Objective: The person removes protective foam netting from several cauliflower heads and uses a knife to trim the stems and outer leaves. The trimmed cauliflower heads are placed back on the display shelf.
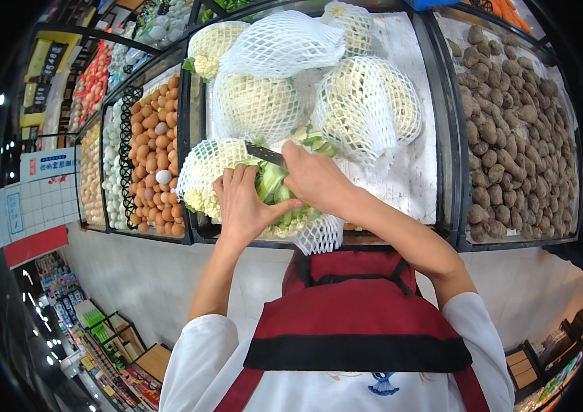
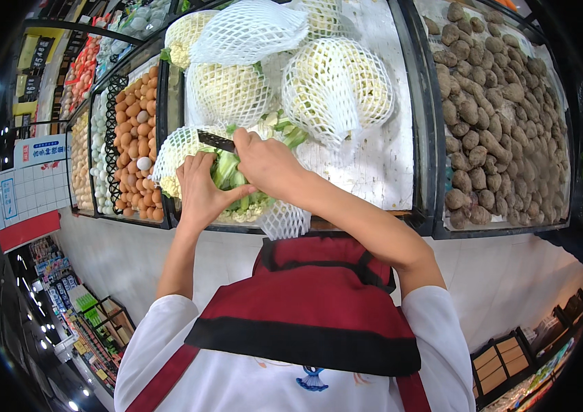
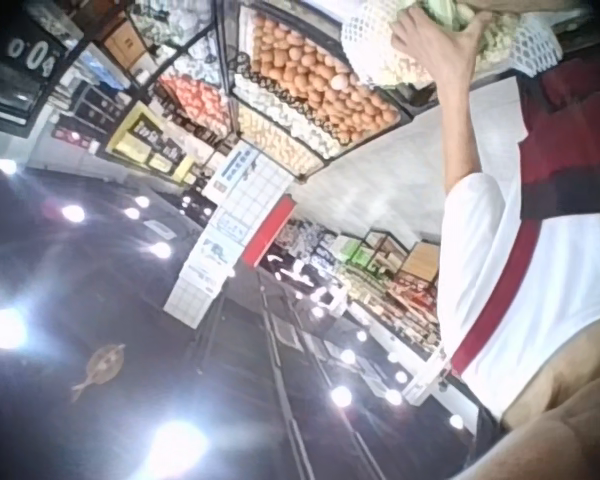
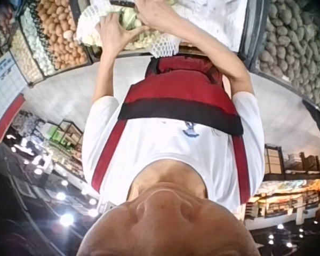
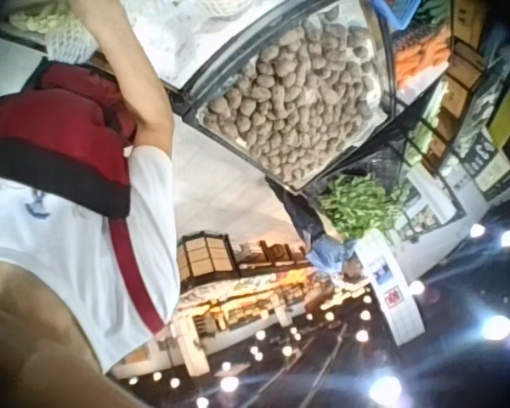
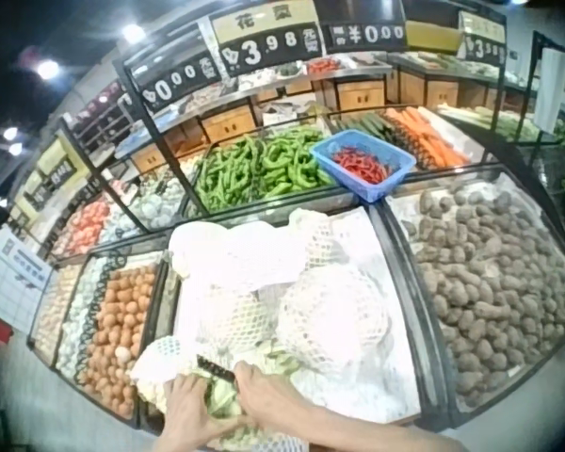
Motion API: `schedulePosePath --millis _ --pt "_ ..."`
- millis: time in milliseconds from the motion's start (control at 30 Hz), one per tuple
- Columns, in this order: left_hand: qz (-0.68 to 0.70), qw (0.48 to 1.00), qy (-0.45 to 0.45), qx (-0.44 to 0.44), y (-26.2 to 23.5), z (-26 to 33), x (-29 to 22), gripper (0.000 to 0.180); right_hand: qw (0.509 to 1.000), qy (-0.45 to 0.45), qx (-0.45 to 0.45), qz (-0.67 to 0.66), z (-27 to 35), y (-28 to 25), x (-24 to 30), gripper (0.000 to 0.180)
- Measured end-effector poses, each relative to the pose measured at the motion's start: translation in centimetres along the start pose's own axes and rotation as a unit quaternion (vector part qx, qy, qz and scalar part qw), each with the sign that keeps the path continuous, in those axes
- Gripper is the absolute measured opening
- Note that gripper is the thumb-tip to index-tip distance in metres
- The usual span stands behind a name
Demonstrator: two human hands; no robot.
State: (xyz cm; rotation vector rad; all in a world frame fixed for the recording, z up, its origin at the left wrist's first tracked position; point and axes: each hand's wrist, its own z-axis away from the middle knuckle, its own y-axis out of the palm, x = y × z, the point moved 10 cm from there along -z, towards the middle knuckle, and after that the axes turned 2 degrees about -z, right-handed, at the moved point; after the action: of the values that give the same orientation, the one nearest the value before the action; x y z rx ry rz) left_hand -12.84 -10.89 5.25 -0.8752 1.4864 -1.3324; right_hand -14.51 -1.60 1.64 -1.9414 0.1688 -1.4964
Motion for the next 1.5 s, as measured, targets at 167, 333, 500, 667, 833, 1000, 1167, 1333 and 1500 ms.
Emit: schedulePosePath --millis 167,333,500,667,833,1000,1167,1333,1500 --pt "-0.02 0.999 -0.036 0.018 1.6 0.0 -0.3 0.058 0.997 -0.029 0.051 0.053 0.0 0.8 0.1 0.038" --pt "0.003 1.0 0.0 0.005 1.3 0.5 -0.2 0.051 0.98 -0.008 0.192 -0.046 -0.2 1.5 -1.0 0.031" --pt "0.009 0.998 0.054 0.027 0.0 0.8 0.5 0.048 0.947 0.014 0.196 -0.252 -0.4 -0.5 -2.1 0.027" --pt "-0.006 0.997 0.043 -0.059 -2.9 0.9 0.5 0.05 0.994 0.064 0.049 -0.078 -2.3 -1.4 -6.1 0.031" --pt "0.004 0.999 -0.021 -0.036 -2.9 1.7 1.0 0.05 0.997 0.065 -0.019 -0.03 -0.5 -2.4 -4.0 0.025" --pt "-0.007 0.998 -0.035 -0.049 -2.6 1.8 0.9 0.049 0.992 -0.029 -0.06 -0.11 2.6 -3.5 2.6 0.019" --pt "-0.027 0.998 -0.024 -0.061 -2.8 2.0 0.1 0.044 0.988 -0.103 -0.115 0.021 3.2 -2.5 4.3 0.018" --pt "-0.024 0.998 -0.017 -0.062 -2.5 2.0 -0.3 0.043 0.985 -0.089 -0.122 0.083 3.6 -1.3 3.1 0.018" --pt "-0.017 0.999 -0.031 -0.035 -1.4 2.2 0.0 0.042 0.98 -0.054 -0.119 0.15 3.3 -0.3 2.9 0.011"
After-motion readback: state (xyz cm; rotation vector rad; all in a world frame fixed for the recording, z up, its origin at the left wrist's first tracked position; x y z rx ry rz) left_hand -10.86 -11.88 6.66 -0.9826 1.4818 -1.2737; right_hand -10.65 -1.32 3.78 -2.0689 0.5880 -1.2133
